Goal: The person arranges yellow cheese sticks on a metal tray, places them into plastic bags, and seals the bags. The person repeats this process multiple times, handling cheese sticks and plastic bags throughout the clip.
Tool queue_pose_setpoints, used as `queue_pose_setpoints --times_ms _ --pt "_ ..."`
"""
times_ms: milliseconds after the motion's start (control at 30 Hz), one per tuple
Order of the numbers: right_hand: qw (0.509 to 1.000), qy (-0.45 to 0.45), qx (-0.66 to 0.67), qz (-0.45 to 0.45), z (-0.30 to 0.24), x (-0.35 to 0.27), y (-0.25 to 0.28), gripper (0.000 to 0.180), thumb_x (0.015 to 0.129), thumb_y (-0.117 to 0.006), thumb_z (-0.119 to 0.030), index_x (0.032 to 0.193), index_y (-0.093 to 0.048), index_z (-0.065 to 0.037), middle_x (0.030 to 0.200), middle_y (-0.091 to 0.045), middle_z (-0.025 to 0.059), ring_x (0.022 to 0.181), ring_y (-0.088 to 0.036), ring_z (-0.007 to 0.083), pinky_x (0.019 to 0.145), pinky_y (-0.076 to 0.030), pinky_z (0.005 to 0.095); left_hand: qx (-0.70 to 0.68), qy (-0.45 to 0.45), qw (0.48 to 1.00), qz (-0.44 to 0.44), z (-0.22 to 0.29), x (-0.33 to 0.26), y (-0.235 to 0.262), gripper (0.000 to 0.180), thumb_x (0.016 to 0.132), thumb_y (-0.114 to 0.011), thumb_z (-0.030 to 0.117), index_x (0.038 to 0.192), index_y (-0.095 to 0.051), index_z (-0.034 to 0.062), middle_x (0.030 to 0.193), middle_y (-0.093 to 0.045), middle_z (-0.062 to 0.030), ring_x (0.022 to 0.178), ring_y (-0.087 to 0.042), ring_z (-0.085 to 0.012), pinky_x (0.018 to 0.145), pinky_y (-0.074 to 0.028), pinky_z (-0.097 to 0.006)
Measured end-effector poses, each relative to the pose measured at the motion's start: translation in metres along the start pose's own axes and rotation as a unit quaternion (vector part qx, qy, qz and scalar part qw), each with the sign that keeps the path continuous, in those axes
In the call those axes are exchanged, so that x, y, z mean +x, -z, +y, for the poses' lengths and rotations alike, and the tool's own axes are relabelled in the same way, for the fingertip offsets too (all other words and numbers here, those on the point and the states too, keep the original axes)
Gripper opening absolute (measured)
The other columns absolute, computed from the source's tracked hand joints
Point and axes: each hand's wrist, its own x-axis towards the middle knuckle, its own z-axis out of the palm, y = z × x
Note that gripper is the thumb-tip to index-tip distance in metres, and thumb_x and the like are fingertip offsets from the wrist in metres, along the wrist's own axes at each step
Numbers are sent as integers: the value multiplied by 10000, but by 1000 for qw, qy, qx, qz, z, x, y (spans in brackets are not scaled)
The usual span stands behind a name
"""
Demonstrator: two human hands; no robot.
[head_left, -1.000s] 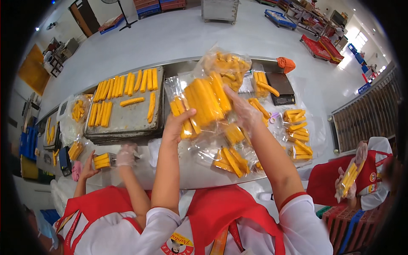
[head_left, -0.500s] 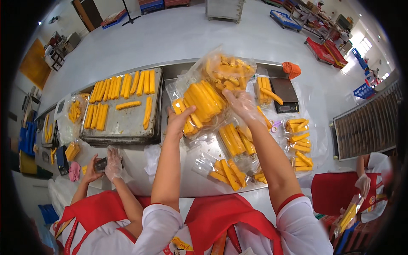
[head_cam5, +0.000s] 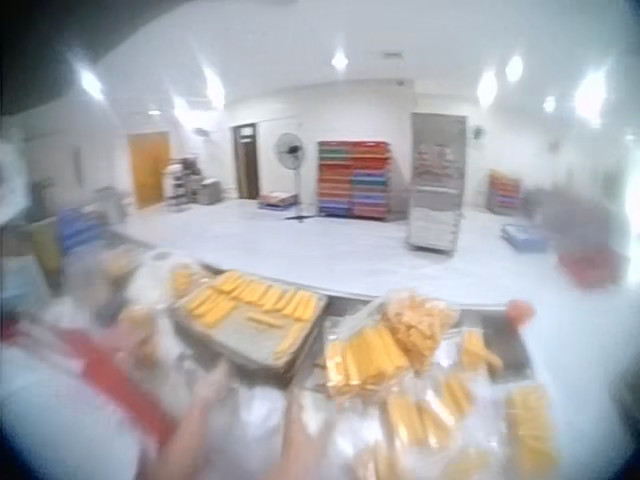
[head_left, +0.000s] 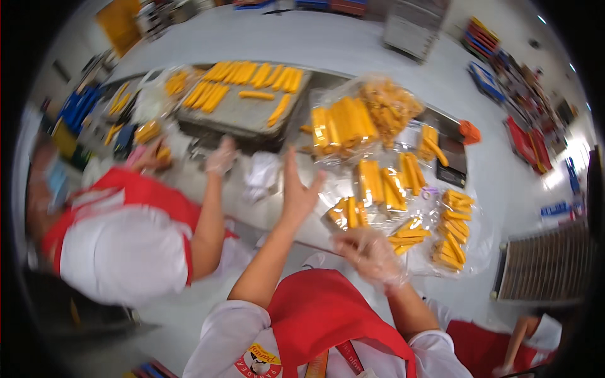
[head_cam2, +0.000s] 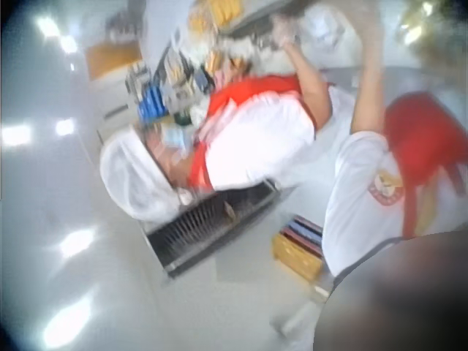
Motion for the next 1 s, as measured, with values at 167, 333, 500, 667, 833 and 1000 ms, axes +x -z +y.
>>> queue_pose_setpoints --times_ms 167,333,500,667,833,1000 --pt "963 -15 88 -254 40 -40 -110 345 913 -632 -292 1056 -724 8 931 -720 222 844 -696 331 793 -530 386 72 -130 982 -116 16 -158 91 193 868 -757 152 1030 -709 58 1169 -673 -124 1056 -654 -272 887 -531 -349" --pt "939 -25 -150 -307 76 -59 -180 444 856 -672 -366 1155 -716 -40 1004 -735 198 937 -713 299 855 -540 391 292 -72 926 -229 -17 -275 207 216 892 -704 285 872 -714 70 1123 -682 -137 1058 -637 -333 869 -544 -417" --pt "865 44 -321 -382 51 -67 -226 490 878 -617 -399 1217 -691 -54 1211 -682 192 1157 -636 345 1016 -479 418 497 425 699 -290 -49 -404 333 437 835 -722 342 1180 -664 80 1327 -581 -171 1204 -590 -342 976 -506 -475" --pt "817 51 -403 -410 22 -61 -316 538 851 -646 -430 1264 -672 -87 1275 -666 144 1207 -614 308 1054 -457 384 365 502 766 -167 -65 -545 436 591 841 -729 414 1310 -600 78 1349 -564 -195 1217 -575 -361 1009 -489 -479" --pt "733 180 -465 -462 -37 -64 -439 557 870 -617 -446 1310 -644 -104 1314 -645 137 1227 -601 305 1069 -441 396 342 534 773 -13 -41 -602 527 586 854 -714 417 1330 -591 99 1407 -534 -165 1265 -552 -368 1012 -487 -487" --pt "712 225 -407 -526 -146 -69 -545 543 875 -610 -433 1311 -642 -112 1272 -669 134 1203 -612 323 1054 -451 411 297 642 707 18 -7 -627 587 672 861 -714 417 1401 -530 61 1414 -522 -212 1278 -534 -368 1067 -449 -432"
